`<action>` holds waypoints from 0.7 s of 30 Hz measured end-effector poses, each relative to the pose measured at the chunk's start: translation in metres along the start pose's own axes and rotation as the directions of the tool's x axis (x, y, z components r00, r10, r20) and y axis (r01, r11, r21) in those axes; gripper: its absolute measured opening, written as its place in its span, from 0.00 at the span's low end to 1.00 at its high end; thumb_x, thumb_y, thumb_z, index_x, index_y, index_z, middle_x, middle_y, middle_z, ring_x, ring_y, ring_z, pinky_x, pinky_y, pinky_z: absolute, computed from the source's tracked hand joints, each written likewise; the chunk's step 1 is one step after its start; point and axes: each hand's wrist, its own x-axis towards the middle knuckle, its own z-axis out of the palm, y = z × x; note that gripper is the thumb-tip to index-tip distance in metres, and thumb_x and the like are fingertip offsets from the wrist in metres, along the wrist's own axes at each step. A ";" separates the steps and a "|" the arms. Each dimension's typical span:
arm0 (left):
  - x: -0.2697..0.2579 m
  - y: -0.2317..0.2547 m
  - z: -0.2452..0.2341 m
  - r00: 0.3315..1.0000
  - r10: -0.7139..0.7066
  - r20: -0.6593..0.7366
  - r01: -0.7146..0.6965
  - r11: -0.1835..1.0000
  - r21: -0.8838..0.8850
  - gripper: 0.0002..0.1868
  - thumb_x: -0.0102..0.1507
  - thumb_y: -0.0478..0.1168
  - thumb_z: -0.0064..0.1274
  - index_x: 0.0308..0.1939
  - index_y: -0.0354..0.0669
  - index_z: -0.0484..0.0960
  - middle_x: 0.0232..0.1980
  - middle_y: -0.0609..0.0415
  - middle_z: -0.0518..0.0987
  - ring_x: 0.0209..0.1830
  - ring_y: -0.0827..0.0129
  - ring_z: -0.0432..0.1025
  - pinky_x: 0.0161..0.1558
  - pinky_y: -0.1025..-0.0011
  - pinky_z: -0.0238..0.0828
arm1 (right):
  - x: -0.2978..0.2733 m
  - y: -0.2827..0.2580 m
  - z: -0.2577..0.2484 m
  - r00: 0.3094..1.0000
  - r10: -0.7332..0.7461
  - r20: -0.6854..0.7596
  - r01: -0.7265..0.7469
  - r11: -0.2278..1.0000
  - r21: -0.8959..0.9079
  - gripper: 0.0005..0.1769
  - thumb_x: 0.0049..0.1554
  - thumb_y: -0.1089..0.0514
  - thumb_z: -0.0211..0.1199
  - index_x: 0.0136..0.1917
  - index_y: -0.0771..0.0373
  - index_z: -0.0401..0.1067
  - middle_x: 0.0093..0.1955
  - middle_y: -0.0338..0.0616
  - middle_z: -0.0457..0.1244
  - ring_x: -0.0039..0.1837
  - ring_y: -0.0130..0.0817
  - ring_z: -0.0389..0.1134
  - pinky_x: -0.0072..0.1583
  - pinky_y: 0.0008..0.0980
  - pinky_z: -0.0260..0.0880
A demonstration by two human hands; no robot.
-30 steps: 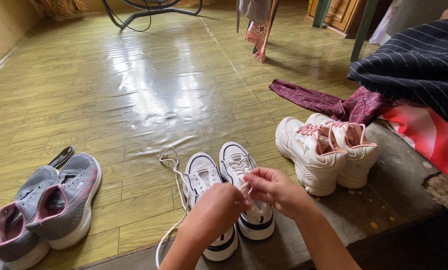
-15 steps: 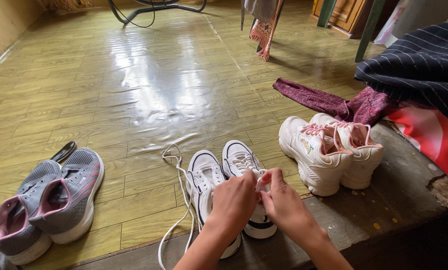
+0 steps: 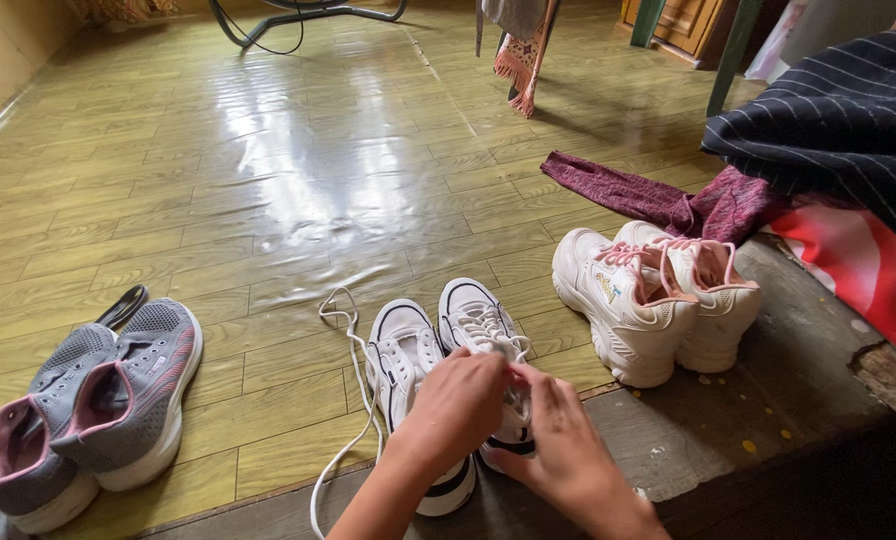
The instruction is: The person unlaces a pair of white sneakers and then relaces them. They remove the laces from the eyelets, then thread the laces back through the eyelets and tie a knot.
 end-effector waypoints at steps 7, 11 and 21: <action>-0.011 0.012 -0.005 0.985 -0.152 -0.082 0.156 0.987 0.038 0.10 0.65 0.43 0.52 0.36 0.43 0.86 0.44 0.49 0.80 0.47 0.58 0.73 0.53 0.61 0.69 | -0.005 -0.011 0.024 0.968 -0.027 -0.250 0.021 0.999 -0.026 0.52 0.38 0.51 0.82 0.71 0.59 0.59 0.72 0.59 0.53 0.71 0.56 0.56 0.66 0.49 0.61; -0.010 0.017 -0.012 0.998 -0.063 -0.020 0.066 0.987 0.146 0.12 0.63 0.45 0.50 0.34 0.50 0.88 0.52 0.47 0.77 0.61 0.54 0.67 0.63 0.50 0.51 | -0.004 0.000 0.032 0.968 -0.013 -0.250 0.030 0.998 0.062 0.36 0.42 0.54 0.80 0.59 0.59 0.65 0.77 0.60 0.52 0.70 0.59 0.61 0.62 0.50 0.69; 0.004 0.024 0.005 0.965 -0.096 -0.245 0.087 0.995 -0.047 0.16 0.65 0.47 0.53 0.51 0.42 0.84 0.53 0.51 0.81 0.56 0.60 0.74 0.73 0.48 0.41 | 0.020 0.040 0.039 0.890 0.037 -0.454 0.026 0.991 0.131 0.27 0.47 0.54 0.75 0.52 0.66 0.64 0.77 0.65 0.50 0.69 0.64 0.62 0.60 0.51 0.71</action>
